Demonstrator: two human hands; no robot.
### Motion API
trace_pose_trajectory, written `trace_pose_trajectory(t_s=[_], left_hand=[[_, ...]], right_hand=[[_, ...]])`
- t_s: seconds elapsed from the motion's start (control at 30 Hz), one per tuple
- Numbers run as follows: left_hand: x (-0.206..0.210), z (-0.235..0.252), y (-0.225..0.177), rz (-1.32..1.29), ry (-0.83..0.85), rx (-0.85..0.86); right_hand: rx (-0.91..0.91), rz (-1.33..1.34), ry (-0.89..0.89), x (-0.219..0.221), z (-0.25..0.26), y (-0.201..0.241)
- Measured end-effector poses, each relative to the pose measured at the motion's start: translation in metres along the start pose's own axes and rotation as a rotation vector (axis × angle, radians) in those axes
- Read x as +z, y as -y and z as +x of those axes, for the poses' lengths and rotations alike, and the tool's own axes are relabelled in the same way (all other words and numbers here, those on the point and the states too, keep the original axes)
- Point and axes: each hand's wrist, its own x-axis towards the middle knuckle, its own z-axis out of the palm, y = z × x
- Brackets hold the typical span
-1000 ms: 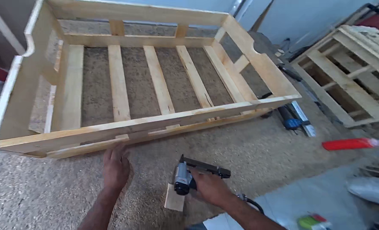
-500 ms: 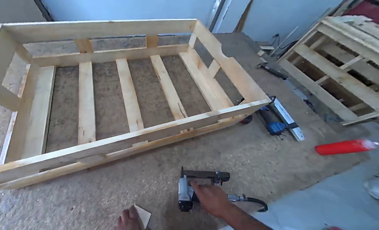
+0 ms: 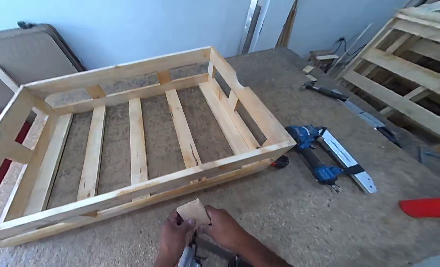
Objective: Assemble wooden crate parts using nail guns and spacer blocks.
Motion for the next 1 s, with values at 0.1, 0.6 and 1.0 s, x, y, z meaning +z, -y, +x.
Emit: trace_pose_trajectory(t_s=[0.1,0.6,1.0], left_hand=[[0.017,0.031,-0.030,0.372,-0.033,0.154],[0.020,0.097,-0.014,0.660,-0.004,0.228],[0.013,0.116,-0.005,0.521,0.112,0.423]], right_hand=[[-0.095,-0.218,-0.140,-0.037,0.023,-0.007],[-0.259,-0.390,-0.024,-0.082,0.105,-0.043],[-0.275,-0.378,0.066,-0.087,0.110,-0.033]])
